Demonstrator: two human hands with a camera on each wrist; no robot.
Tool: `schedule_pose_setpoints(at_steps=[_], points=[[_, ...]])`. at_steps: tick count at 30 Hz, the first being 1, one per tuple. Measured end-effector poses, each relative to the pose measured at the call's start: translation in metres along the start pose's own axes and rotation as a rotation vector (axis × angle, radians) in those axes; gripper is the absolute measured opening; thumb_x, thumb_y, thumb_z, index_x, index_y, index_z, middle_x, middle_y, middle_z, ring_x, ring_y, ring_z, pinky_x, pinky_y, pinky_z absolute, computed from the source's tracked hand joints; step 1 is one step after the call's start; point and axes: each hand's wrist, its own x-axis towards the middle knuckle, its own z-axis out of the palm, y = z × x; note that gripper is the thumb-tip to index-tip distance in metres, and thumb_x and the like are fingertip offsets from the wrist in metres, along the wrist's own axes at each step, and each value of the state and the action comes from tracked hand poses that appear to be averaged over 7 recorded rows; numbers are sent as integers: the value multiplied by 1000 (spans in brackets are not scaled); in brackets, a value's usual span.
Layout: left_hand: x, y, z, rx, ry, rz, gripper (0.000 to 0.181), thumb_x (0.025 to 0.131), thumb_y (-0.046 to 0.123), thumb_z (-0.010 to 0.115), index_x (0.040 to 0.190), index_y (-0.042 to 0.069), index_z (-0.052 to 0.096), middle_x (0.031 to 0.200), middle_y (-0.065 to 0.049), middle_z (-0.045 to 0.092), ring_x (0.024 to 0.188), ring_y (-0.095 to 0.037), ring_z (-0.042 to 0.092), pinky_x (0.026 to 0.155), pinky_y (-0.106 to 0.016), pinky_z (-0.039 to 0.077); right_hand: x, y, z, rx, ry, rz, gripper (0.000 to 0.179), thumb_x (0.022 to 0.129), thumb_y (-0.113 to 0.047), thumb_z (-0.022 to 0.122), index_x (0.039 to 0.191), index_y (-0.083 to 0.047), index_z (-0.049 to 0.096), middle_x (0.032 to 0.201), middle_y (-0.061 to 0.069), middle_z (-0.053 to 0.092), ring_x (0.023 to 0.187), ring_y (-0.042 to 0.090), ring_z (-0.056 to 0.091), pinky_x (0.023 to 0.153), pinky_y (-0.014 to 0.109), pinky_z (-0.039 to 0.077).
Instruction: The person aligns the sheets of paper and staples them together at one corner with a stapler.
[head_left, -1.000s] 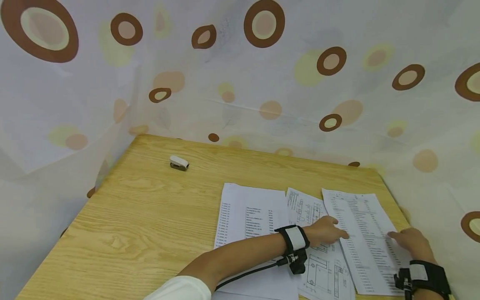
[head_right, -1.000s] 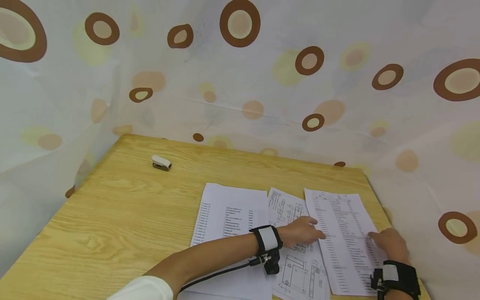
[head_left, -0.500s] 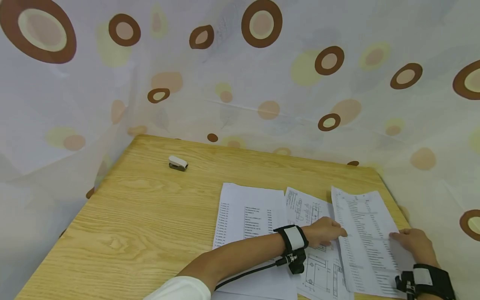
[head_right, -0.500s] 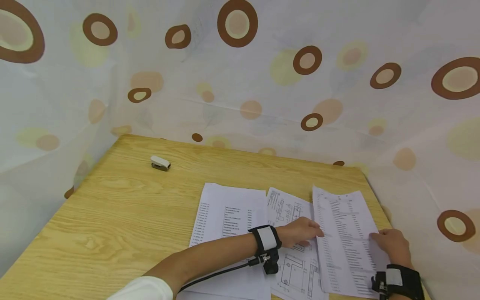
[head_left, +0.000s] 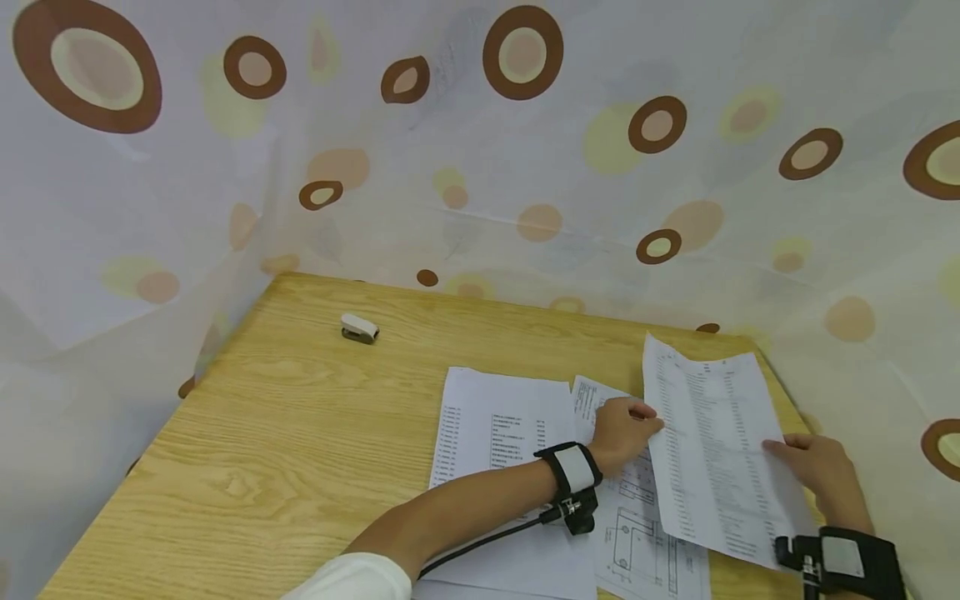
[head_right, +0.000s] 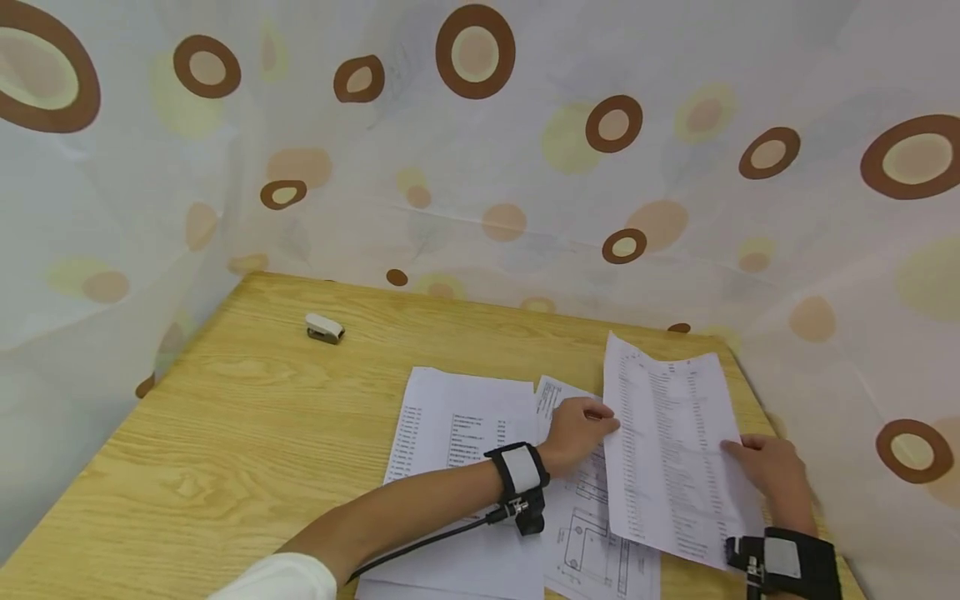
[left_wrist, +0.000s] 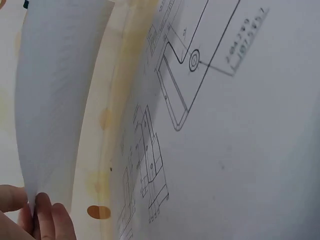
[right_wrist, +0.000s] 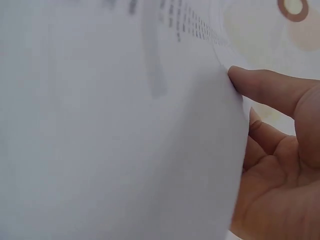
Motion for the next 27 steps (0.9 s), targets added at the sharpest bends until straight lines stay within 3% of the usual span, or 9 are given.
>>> schedule_pose_setpoints(at_steps=[3, 5, 8, 12, 18, 27], points=[[4, 1, -12, 21, 73, 95, 4, 90, 6, 73, 91, 6, 69, 77, 8, 58, 70, -2, 53, 64, -19, 45, -5, -14, 7, 32, 17, -48, 69, 100, -33, 57, 134, 24, 40, 129, 41, 44, 106, 48, 49, 84, 54, 44], [7, 2, -20, 39, 105, 116, 8, 89, 6, 73, 93, 5, 66, 78, 7, 57, 71, -2, 53, 65, -20, 45, -8, -22, 9, 45, 19, -87, 71, 102, -36, 54, 136, 24, 38, 135, 42, 40, 111, 50, 46, 88, 58, 42], [10, 5, -30, 44, 145, 103, 13, 89, 6, 74, 98, 5, 65, 81, 6, 59, 73, -4, 55, 67, -21, 46, -12, -31, 11, 56, 37, -145, 69, 104, -35, 50, 137, 24, 37, 136, 43, 38, 112, 51, 46, 87, 58, 42], [14, 5, -42, 37, 170, 68, 13, 89, 7, 73, 101, 4, 69, 80, 5, 62, 72, -5, 57, 67, -22, 47, -18, -40, 15, 74, 80, -190, 65, 103, -33, 53, 133, 23, 44, 128, 40, 47, 102, 44, 52, 77, 47, 45], [19, 7, -55, 10, 192, 53, 12, 90, 7, 72, 101, 4, 72, 78, 5, 61, 70, -5, 55, 66, -22, 47, -25, -51, 20, 105, 112, -188, 61, 102, -32, 55, 131, 21, 48, 120, 37, 55, 96, 37, 55, 68, 33, 44], [18, 11, -77, 6, 177, 59, 11, 90, 8, 73, 100, 4, 72, 78, 5, 60, 70, -6, 55, 64, -21, 46, -32, -63, 25, 121, 113, -193, 63, 102, -32, 55, 133, 22, 46, 124, 38, 52, 103, 43, 49, 79, 46, 41]])
